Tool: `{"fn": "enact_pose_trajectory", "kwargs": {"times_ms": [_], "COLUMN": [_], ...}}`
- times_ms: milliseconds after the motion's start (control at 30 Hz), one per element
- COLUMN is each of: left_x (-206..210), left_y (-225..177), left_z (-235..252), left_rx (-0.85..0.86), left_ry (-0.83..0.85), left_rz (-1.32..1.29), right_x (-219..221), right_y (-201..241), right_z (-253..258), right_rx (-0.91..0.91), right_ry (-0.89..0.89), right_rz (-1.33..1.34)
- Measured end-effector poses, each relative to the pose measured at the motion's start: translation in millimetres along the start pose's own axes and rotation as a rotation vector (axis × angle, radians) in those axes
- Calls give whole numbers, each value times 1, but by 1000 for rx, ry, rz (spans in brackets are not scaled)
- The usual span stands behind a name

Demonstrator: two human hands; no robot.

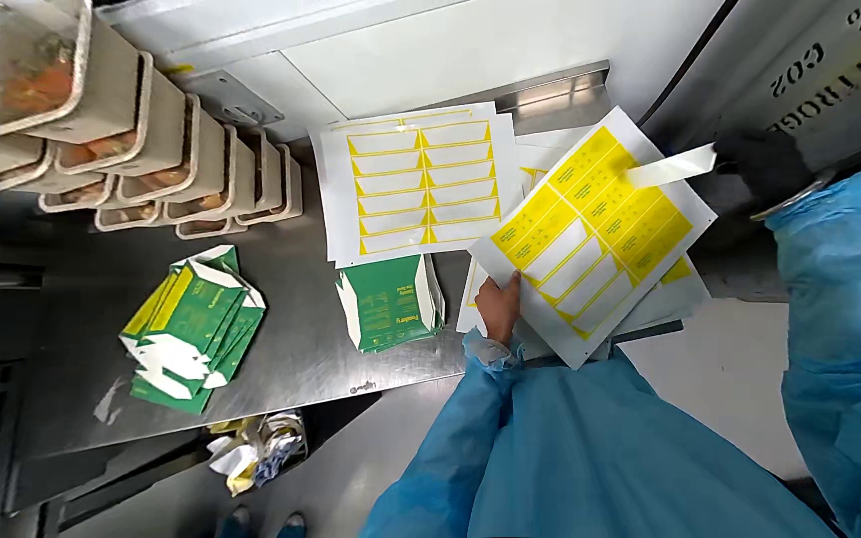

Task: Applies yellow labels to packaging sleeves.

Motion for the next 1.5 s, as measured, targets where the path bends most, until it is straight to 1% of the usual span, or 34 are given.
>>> {"fn": "enact_pose_trajectory", "kwargs": {"times_ms": [67, 100, 133, 167, 200, 233, 267, 300, 333, 367, 400, 433, 500, 533, 567, 633, 700, 733, 867, 1033, 1100, 1200, 1267, 1400, 1500], "left_x": [-19, -30, -41, -50, -57, -61, -62, -63, -64, -67, -72, -81, -108, -126, -142, -170, -190, -198, -220, -241, -248, -255, -258, -258, -254], "left_y": [-5, -10, -16, -21, -28, -33, -36, -36, -35, -32, -27, -19, 2, 12, 22, 42, 55, 59, 70, 82, 84, 85, 95, 121, 136], "left_z": [5, 3, -1, -8, -16, -25, -34, -42, -47, -50, -50, -49, -44, -43, -41, -39, -37, -36, -30, -14, -8, 1, 12, 50, 77], "left_rx": [-8, 21, 87, 199, 321, 404, 418, 399, 375, 356, 332, 298, 204, 163, 131, 99, 90, 85, 47, 34, 0, -43, 29, 229, 272], "left_ry": [124, 140, 110, 61, 50, 101, 223, 358, 447, 480, 454, 393, 246, 205, 173, 117, 75, 61, 42, -5, -19, -109, -195, -378, -426], "left_rz": [371, 503, 531, 465, 327, 125, -108, -321, -486, -606, -675, -684, -680, -697, -731, -796, -843, -864, -915, -958, -975, -939, -824, -622, -439], "right_x": [-2, 5, 18, 37, 61, 90, 122, 155, 187, 218, 243, 261, 284, 289, 294, 301, 310, 316, 347, 374, 387, 404, 414, 439, 465], "right_y": [20, 29, 37, 41, 42, 40, 37, 38, 40, 42, 45, 48, 52, 54, 55, 55, 59, 61, 72, 91, 97, 107, 112, 117, 109], "right_z": [-17, -34, -55, -78, -102, -125, -150, -174, -197, -217, -234, -248, -262, -265, -265, -264, -262, -262, -266, -268, -267, -264, -258, -236, -216], "right_rx": [-49, -76, -103, -129, -156, -187, -219, -246, -261, -275, -291, -324, -406, -422, -414, -303, -172, -146, -200, -137, -145, -192, -207, -216, -202], "right_ry": [-79, -101, -110, -108, -109, -101, -89, -65, -25, 27, 88, 153, 230, 209, 153, 59, 67, 79, 41, 89, 111, 124, 115, 129, 150], "right_rz": [-91, -156, -222, -271, -290, -274, -237, -189, -148, -120, -103, -96, -64, -66, -99, -209, -280, -284, -173, -124, -112, -121, -153, -148, -170]}}
Point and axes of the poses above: each hand's wrist, its own z-axis towards the middle knuckle, its own x-axis out of the palm, y = z × x, the point moved 1 cm from there along z, towards the middle knuckle, and after that the axes turned 6 degrees about x, right-handed, at the moved point
